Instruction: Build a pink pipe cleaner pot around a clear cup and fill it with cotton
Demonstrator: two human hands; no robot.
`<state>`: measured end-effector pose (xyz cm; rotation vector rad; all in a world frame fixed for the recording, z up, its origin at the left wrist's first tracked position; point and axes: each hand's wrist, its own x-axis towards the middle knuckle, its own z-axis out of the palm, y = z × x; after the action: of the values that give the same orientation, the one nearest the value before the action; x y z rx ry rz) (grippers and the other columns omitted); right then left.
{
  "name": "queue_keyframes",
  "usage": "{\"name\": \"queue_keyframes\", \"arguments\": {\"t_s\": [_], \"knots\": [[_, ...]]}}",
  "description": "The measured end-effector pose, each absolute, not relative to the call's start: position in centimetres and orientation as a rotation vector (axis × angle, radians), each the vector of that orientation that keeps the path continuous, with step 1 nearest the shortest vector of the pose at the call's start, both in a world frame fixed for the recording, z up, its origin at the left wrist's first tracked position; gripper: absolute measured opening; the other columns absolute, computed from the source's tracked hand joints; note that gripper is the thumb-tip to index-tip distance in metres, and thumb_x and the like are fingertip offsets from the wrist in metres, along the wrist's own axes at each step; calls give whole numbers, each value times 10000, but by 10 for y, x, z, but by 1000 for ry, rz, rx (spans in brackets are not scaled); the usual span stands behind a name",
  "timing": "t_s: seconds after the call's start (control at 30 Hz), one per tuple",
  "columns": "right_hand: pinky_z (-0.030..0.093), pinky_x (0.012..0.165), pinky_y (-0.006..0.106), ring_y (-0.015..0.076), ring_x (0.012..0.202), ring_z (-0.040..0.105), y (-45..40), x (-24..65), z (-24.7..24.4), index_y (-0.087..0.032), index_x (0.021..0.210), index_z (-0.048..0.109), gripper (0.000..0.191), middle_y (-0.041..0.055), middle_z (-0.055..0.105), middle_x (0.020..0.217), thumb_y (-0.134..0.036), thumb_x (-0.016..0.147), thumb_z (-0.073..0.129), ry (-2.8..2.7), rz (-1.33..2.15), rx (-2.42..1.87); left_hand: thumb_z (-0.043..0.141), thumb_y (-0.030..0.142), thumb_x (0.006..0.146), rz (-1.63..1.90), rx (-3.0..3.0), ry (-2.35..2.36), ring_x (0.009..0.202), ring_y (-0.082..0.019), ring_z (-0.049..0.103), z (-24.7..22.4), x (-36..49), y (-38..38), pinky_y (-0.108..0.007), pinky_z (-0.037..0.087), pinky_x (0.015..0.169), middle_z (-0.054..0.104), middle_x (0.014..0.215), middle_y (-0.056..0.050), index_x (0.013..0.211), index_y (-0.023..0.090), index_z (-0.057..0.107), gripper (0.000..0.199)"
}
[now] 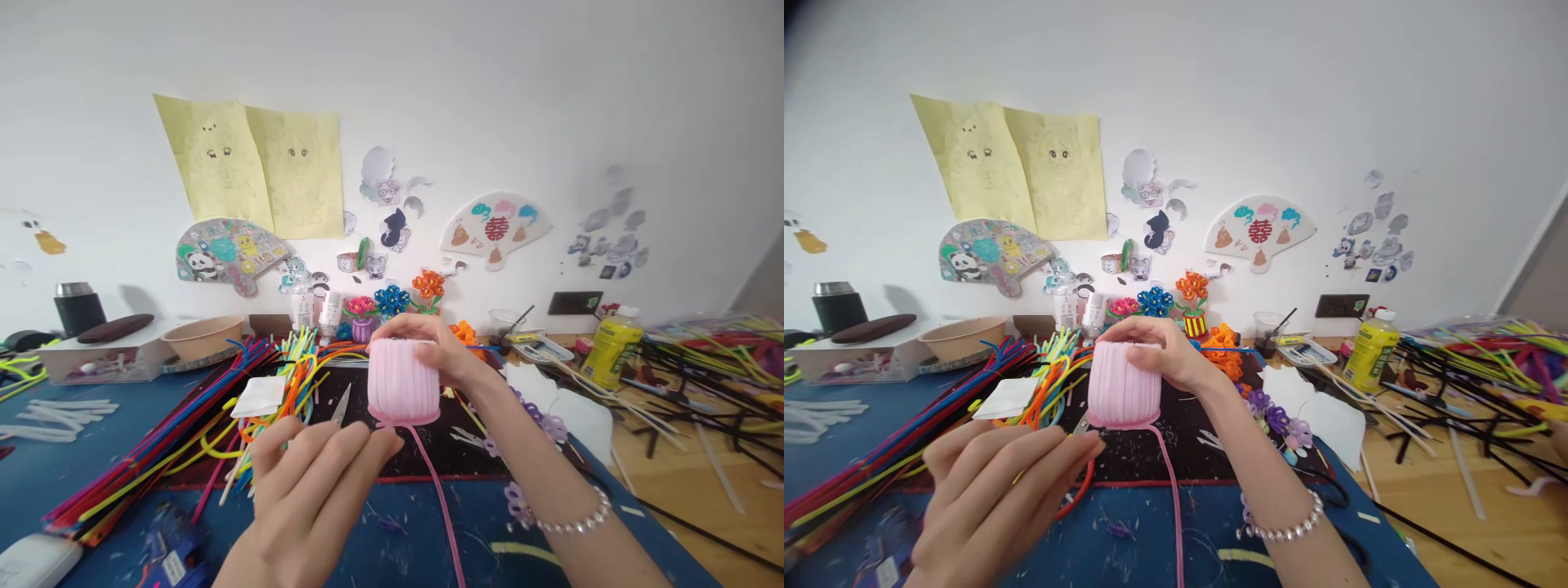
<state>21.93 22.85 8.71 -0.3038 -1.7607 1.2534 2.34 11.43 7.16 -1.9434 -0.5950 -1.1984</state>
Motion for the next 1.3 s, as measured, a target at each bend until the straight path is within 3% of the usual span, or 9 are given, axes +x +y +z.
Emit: {"name": "queue_keyframes", "arguments": {"t_s": [0.2, 0.3, 0.37, 0.77, 0.87, 1.0, 1.13, 1.23, 1.3], "knots": [[519, 667, 347, 244, 839, 646, 228, 227, 89, -190, 948, 719, 573, 105, 711, 974, -595, 558, 833, -1674, 1307, -333, 606, 159, 894, -1083, -2064, -614, 426, -99, 449, 63, 25, 121, -288, 337, 530, 504, 451, 54, 532, 198, 478, 386], [518, 658, 340, 237, 832, 650, 229, 228, 89, -196, 950, 723, 556, 101, 718, 973, -597, 578, 823, -1665, 1287, -309, 598, 248, 917, -1226, -2206, -829, 407, -94, 471, 54, 33, 127, -245, 337, 445, 557, 499, 51, 718, 180, 613, 211], [517, 667, 334, 232, 844, 651, 231, 227, 87, -202, 953, 723, 546, 95, 720, 987, -592, 584, 823, -1662, 1276, -298, 566, 347, 938, -1345, -2330, -1020, 390, -85, 472, 50, 39, 128, -212, 352, 417, 558, 500, 62, 856, 175, 657, 211], [523, 764, 353, 231, 906, 669, 237, 216, 78, -215, 993, 702, 551, 82, 721, 1030, -610, 621, 801, -1656, 1227, -232, 542, 376, 918, -1949, -2527, -1633, 395, -75, 401, 50, 49, 121, -193, 327, 421, 494, 457, 69, 810, 187, 676, 256], [524, 746, 346, 232, 900, 664, 237, 222, 81, -211, 999, 713, 535, 89, 721, 1036, -589, 631, 800, -1654, 1218, -237, 508, 348, 919, -1726, -2709, -1569, 456, -84, 403, 48, 47, 126, -203, 312, 452, 489, 509, 53, 764, 182, 650, 268], [515, 735, 321, 216, 887, 655, 236, 234, 86, -214, 987, 732, 509, 76, 717, 1013, -578, 638, 800, -1668, 1191, -247, 449, 238, 906, -1069, -2860, -1559, 479, -97, 383, 39, 48, 133, -245, 261, 491, 466, 519, 44, 650, 187, 589, 296], [502, 738, 314, 212, 887, 644, 237, 242, 87, -215, 977, 743, 513, 69, 709, 1009, -589, 630, 797, -1717, 1179, -272, 389, 311, 966, -464, -2698, -1633, 543, -168, 535, 37, 46, 139, -303, 263, 536, 573, 551, -15, 592, 188, 593, 443], [498, 726, 317, 215, 882, 641, 241, 244, 84, -213, 988, 728, 550, 73, 697, 1028, -632, 634, 769, -1738, 1165, -301, 506, 217, 921, -395, -2679, -1544, 869, -246, 635, 45, 38, 145, -336, 381, 700, 707, 895, -43, 850, 230, 697, 205], [497, 724, 323, 220, 887, 642, 243, 244, 83, -212, 1005, 707, 567, 76, 693, 1035, -649, 646, 750, -1748, 1149, -327, 547, 156, 889, -414, -2627, -1555, 1002, -264, 615, 53, 32, 148, -376, 391, 811, 705, 1039, -31, 987, 272, 690, 208]]}}
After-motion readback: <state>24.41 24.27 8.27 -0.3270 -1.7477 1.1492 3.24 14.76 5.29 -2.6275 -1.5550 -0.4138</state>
